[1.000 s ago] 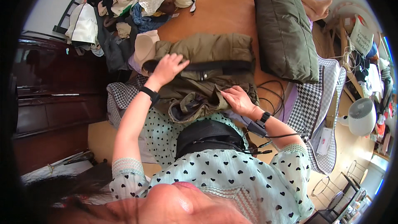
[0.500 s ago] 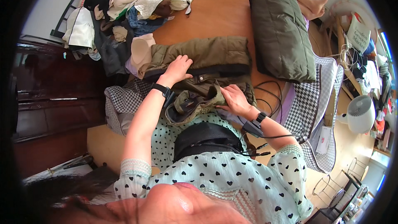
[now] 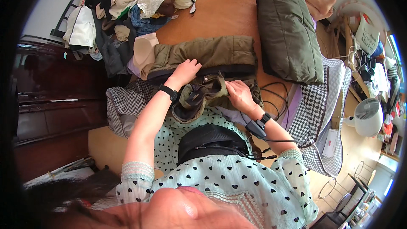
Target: The recorder folds an olive green jacket and secures it with a white strap.
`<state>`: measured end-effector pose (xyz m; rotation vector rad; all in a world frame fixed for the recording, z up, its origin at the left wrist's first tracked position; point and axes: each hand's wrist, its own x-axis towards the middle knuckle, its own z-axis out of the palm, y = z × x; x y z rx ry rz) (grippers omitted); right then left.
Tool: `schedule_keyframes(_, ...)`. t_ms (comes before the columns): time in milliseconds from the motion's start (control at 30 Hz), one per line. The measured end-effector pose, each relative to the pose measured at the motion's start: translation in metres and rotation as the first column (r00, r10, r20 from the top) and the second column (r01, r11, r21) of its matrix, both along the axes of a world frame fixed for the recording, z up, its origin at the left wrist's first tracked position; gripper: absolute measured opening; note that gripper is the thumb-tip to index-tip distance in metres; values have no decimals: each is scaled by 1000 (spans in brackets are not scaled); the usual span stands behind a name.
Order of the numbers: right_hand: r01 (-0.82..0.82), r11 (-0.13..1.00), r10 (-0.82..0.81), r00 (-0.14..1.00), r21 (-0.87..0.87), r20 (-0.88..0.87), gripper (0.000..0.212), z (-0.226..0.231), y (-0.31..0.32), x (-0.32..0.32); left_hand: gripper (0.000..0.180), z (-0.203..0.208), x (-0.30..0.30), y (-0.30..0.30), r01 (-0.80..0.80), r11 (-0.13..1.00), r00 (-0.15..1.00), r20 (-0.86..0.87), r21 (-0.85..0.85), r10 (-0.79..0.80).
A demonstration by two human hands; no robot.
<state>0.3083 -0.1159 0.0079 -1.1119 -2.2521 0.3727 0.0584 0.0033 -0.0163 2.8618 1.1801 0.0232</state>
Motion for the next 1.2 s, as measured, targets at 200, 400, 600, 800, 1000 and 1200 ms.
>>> schedule_keyframes(200,6,999,-5,1000,43,-19,53,19,0,-5,16,12,-4,20,-143,975,981,106,-172,163)
schedule_keyframes(400,-102,979,116,991,179,-70,36,44,27,-32,25,35,4,42,-248,918,749,539,-311,385)
schedule_keyframes(600,-22,994,29,997,104,-65,31,11,88,-51,17,65,19,35,-68,957,740,629,-284,239)
schedule_keyframes(800,228,949,-181,959,-218,216,29,-31,122,-64,15,82,26,27,33,976,749,651,-217,119)
schedule_keyframes(1000,511,851,-525,824,122,212,42,-142,164,-33,14,91,-9,13,90,982,886,464,-166,-2)
schedule_keyframes(1200,471,882,-454,843,11,288,43,-118,148,2,11,85,2,-13,23,997,913,408,-68,7)
